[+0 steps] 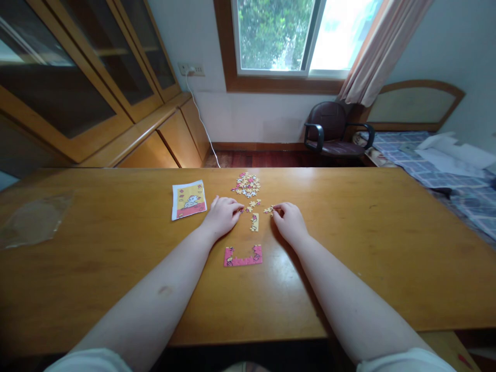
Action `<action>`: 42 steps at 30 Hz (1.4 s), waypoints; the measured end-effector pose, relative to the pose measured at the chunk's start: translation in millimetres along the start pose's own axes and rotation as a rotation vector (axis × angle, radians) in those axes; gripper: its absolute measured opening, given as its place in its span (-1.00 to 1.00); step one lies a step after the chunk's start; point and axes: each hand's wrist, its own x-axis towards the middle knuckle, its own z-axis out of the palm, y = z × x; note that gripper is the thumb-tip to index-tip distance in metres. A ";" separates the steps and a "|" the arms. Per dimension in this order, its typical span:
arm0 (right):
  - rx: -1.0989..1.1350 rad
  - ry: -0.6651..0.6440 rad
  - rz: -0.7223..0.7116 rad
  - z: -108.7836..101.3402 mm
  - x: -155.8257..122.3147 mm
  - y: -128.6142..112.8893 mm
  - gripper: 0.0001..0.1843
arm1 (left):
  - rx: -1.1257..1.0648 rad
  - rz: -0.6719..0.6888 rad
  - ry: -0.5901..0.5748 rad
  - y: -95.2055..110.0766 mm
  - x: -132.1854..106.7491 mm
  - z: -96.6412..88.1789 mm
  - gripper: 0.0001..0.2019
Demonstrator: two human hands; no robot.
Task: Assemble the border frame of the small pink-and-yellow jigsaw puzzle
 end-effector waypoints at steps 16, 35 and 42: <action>0.020 -0.009 -0.028 -0.7 0.5 -0.6 -0.86 | 0.066 -0.036 0.063 3.4 -4.9 -8.0 -0.86; 0.018 -0.014 -0.040 0.4 0.6 0.5 -0.86 | -0.012 0.098 -0.114 -5.7 -11.5 -22.7 -0.66; 0.022 -0.016 -0.043 0.6 0.7 0.8 -0.86 | -0.038 0.084 -0.106 -7.6 -10.4 -19.5 -0.84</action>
